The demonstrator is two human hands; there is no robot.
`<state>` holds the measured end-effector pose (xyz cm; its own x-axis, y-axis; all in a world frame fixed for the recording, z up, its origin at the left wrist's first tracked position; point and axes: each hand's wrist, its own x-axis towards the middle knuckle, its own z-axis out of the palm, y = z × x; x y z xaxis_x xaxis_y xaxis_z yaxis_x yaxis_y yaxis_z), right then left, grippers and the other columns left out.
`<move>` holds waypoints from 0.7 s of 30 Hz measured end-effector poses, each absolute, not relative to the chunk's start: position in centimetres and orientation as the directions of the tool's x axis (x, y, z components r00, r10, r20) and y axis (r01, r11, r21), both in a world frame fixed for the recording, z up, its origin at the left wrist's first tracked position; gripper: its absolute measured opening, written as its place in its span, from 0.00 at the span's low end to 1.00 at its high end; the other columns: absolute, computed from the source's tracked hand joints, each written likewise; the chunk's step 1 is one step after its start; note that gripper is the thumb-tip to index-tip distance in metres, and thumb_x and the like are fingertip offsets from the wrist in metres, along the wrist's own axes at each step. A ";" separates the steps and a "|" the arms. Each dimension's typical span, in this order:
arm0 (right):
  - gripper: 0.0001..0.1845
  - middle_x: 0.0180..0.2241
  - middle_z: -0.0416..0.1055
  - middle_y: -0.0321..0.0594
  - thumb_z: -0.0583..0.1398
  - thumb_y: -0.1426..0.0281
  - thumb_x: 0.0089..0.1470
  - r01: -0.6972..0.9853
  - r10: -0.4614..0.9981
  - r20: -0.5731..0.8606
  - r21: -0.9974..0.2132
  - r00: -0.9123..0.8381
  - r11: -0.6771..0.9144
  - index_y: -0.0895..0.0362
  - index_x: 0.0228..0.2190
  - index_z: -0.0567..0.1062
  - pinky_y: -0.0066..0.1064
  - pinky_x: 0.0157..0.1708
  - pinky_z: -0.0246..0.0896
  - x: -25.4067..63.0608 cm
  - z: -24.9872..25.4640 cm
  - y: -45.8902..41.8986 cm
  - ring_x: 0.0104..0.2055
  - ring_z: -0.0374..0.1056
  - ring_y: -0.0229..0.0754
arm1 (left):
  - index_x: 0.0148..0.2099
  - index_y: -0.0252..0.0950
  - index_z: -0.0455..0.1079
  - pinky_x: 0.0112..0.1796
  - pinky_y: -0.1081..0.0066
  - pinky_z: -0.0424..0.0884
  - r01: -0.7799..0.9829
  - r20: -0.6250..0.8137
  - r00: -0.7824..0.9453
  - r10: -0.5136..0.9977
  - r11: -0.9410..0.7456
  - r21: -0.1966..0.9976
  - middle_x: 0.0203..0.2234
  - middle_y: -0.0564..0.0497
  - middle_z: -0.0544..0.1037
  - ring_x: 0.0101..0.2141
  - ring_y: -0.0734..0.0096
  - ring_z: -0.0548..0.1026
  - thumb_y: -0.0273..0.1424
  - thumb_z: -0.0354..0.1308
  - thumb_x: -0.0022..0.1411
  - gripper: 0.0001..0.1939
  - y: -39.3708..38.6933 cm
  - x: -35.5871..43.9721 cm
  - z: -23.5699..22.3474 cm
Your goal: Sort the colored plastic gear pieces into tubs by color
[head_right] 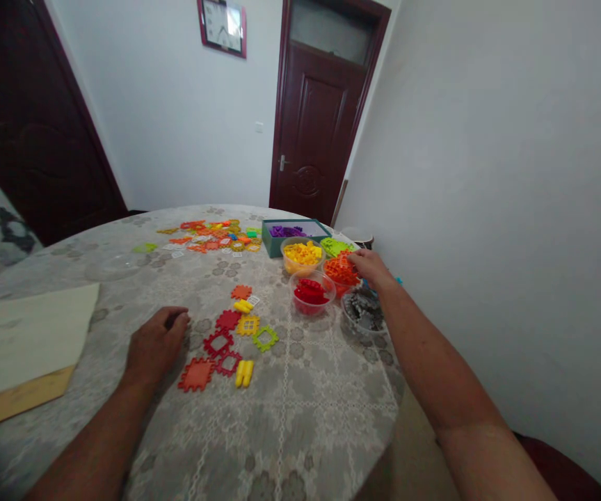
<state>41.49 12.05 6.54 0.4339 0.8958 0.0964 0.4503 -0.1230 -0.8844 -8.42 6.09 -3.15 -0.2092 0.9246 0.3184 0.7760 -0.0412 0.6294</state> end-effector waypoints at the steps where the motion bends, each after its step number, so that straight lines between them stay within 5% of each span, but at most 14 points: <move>1: 0.09 0.21 0.69 0.33 0.63 0.66 0.46 0.464 0.898 0.100 -0.877 0.428 -0.124 0.58 0.30 0.75 0.23 0.20 0.52 41.4 6.3 12.2 0.22 0.63 0.34 | 0.49 0.40 0.78 0.47 0.66 0.73 0.775 0.313 -0.220 0.924 -0.030 0.632 0.42 0.46 0.85 0.43 0.58 0.82 0.41 0.51 0.67 0.18 6.1 -8.4 -3.1; 14: 0.11 0.24 0.73 0.40 0.62 0.67 0.50 0.605 0.830 0.177 -0.765 0.528 -0.221 0.61 0.33 0.78 0.25 0.24 0.57 43.0 7.1 12.3 0.26 0.69 0.39 | 0.49 0.40 0.78 0.49 0.64 0.73 0.746 0.287 -0.234 0.929 -0.018 0.666 0.43 0.46 0.85 0.45 0.56 0.82 0.41 0.51 0.66 0.19 6.2 -8.3 -3.1; 21: 0.15 0.42 0.81 0.54 0.62 0.69 0.53 0.827 0.785 0.366 -0.473 0.500 -0.306 0.61 0.41 0.82 0.33 0.46 0.64 43.3 7.8 11.1 0.49 0.74 0.52 | 0.49 0.40 0.78 0.48 0.63 0.73 0.760 0.311 -0.218 0.925 -0.039 0.648 0.43 0.46 0.85 0.43 0.57 0.82 0.41 0.52 0.67 0.18 6.4 -8.6 -3.6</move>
<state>43.34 11.15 7.81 0.4996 0.7850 0.3663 0.8266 -0.3055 -0.4727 -8.56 6.41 -3.55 -0.2178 0.9251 0.3110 0.7602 -0.0390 0.6485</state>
